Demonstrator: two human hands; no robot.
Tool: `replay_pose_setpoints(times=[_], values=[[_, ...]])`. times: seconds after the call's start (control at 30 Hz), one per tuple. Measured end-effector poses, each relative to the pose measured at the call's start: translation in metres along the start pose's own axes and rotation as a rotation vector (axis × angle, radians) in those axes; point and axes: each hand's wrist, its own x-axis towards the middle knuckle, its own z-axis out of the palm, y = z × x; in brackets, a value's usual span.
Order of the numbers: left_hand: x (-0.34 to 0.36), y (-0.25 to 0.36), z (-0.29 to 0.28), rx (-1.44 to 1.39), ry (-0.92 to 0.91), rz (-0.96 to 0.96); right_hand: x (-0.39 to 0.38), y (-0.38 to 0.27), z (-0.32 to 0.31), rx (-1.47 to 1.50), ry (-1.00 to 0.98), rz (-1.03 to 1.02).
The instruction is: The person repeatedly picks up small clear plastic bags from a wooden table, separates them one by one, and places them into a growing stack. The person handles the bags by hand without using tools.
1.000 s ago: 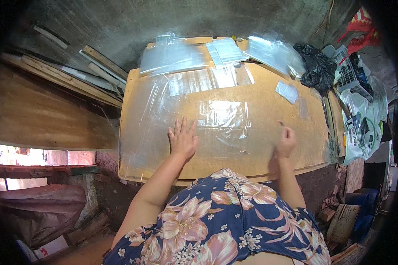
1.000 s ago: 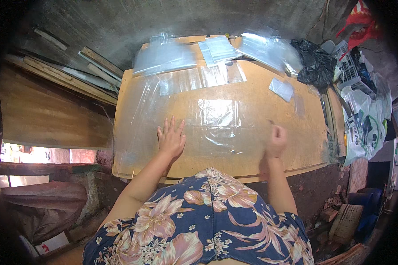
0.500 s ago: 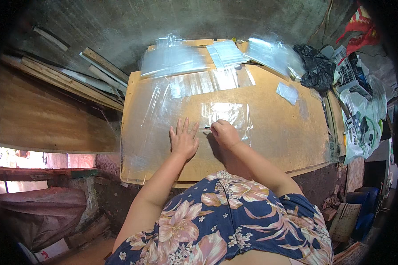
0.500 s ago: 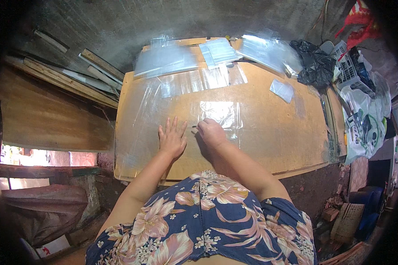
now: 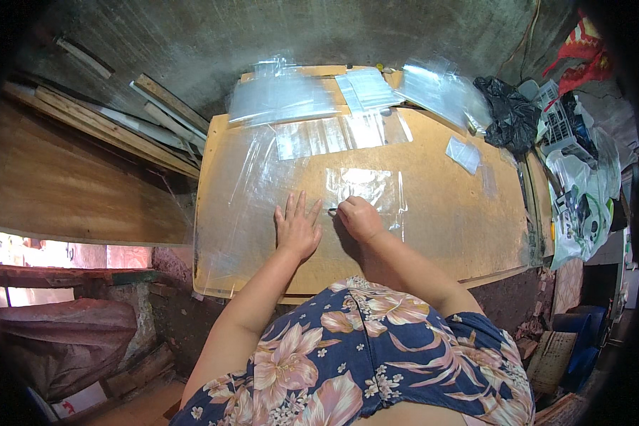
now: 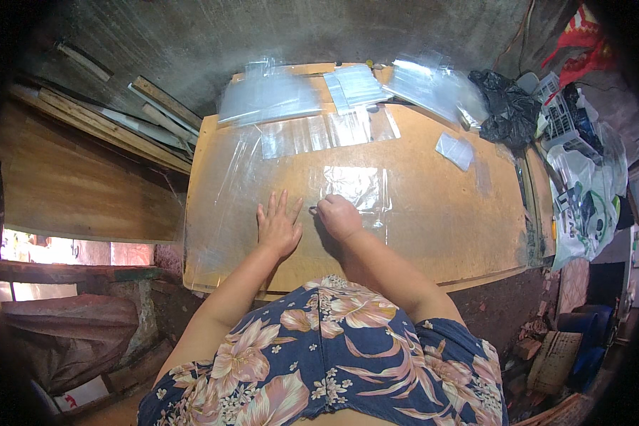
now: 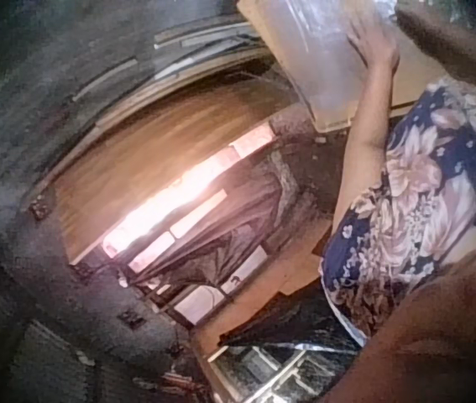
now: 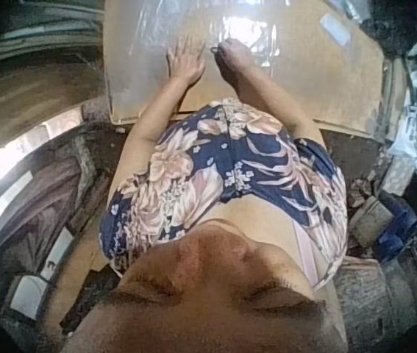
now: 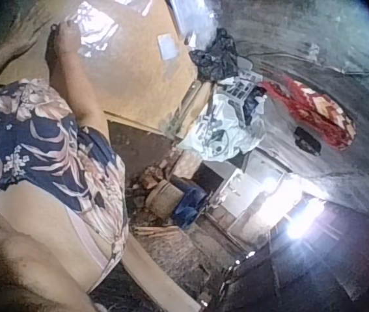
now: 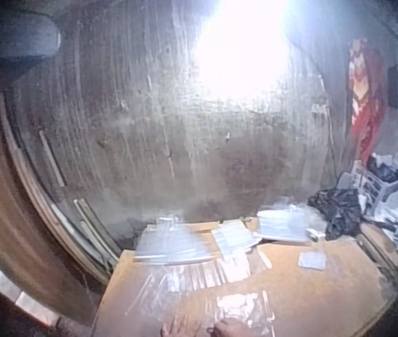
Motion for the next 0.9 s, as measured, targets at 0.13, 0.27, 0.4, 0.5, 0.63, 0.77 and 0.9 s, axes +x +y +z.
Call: replay_pose_setpoints(times=[0.13, 0.27, 0.4, 0.5, 0.63, 0.77, 0.9], values=[[0.000, 0.000, 0.001, 0.004, -0.008, -0.005, 0.002, -0.006, -0.007, 0.057, 0.049, 0.012], [-0.001, 0.000, 0.002, -0.023, 0.011, -0.009, 0.001, -0.007, -0.030, 0.213, 0.346, 0.172], [-0.006, 0.001, -0.001, -0.073, 0.150, 0.038, -0.026, 0.015, -0.076, 0.260, 0.457, 0.313], [-0.010, 0.003, -0.007, -0.032, 0.136, 0.141, -0.067, 0.035, -0.107, 0.263, 0.560, 0.475], [-0.009, 0.007, -0.012, -0.059, 0.100, 0.198, -0.122, 0.067, -0.141, 0.199, 0.679, 0.549], [-0.006, 0.007, -0.011, 0.000, 0.078, 0.222, -0.174, 0.094, -0.165, 0.309, 0.797, 0.716], [-0.003, 0.008, -0.006, -0.010, 0.143, 0.176, -0.221, 0.140, -0.194, 0.415, 1.065, 0.932]])
